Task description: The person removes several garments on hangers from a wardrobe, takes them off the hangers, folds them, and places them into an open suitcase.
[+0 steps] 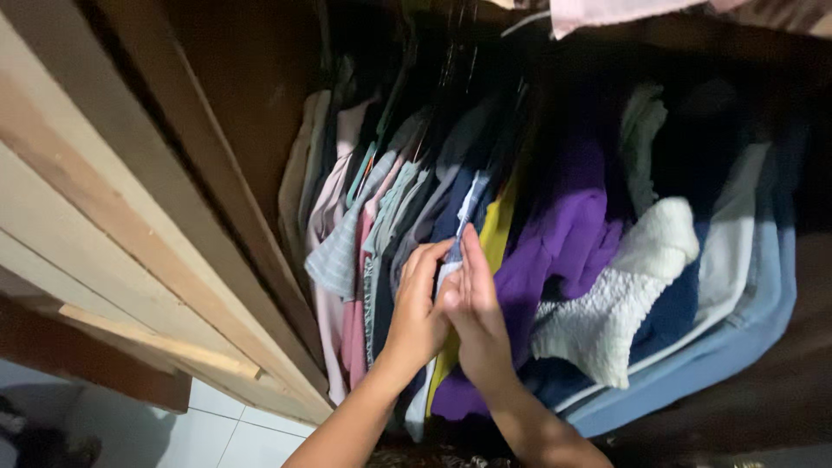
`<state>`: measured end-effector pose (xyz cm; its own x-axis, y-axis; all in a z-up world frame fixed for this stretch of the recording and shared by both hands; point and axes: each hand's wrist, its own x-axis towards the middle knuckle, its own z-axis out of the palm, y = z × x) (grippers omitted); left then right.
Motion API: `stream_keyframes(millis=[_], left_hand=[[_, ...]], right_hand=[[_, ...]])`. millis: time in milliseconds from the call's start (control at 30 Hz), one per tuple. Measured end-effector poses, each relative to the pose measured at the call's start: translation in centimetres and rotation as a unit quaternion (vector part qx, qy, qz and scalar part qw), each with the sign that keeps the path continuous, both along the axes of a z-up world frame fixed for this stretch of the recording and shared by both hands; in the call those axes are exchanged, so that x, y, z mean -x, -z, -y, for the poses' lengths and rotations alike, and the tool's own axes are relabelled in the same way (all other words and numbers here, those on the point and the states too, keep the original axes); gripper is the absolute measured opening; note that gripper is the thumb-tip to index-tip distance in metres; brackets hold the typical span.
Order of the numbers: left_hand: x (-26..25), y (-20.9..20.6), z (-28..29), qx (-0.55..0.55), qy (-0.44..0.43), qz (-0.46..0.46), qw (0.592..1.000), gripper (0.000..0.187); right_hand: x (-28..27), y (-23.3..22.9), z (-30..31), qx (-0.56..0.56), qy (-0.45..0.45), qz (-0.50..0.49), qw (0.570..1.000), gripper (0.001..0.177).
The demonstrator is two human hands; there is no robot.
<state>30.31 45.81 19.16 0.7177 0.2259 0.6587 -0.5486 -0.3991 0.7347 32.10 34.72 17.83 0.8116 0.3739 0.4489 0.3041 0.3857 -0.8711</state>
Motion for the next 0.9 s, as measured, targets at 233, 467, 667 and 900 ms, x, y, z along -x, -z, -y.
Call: stream_keyframes(millis=[233,467,667,900], left_hand=[[-1.3,-0.3,1.8,-0.040,-0.008,0.016,0.999,0.014],[-1.0,-1.1,2.9,-0.117,0.035,0.067,0.990,0.006],[-0.3,-1.1,3.5,-0.078,0.048,0.005,0.996,0.021],[-1.0,-1.2,3.6,-0.085,0.042,0.056,0.994,0.005]], right_hand=[[-3.4,-0.9,2.4,0.024,0.038,0.045,0.998,0.081],[-5.1,-3.6,3.7,0.110,0.165,0.112,0.974,0.047],[-6.3,-4.1,3.7,0.113,0.164,0.077,0.977,0.036],[-7.8,-3.5,4.5,-0.032,0.030,-0.025,0.999,0.046]])
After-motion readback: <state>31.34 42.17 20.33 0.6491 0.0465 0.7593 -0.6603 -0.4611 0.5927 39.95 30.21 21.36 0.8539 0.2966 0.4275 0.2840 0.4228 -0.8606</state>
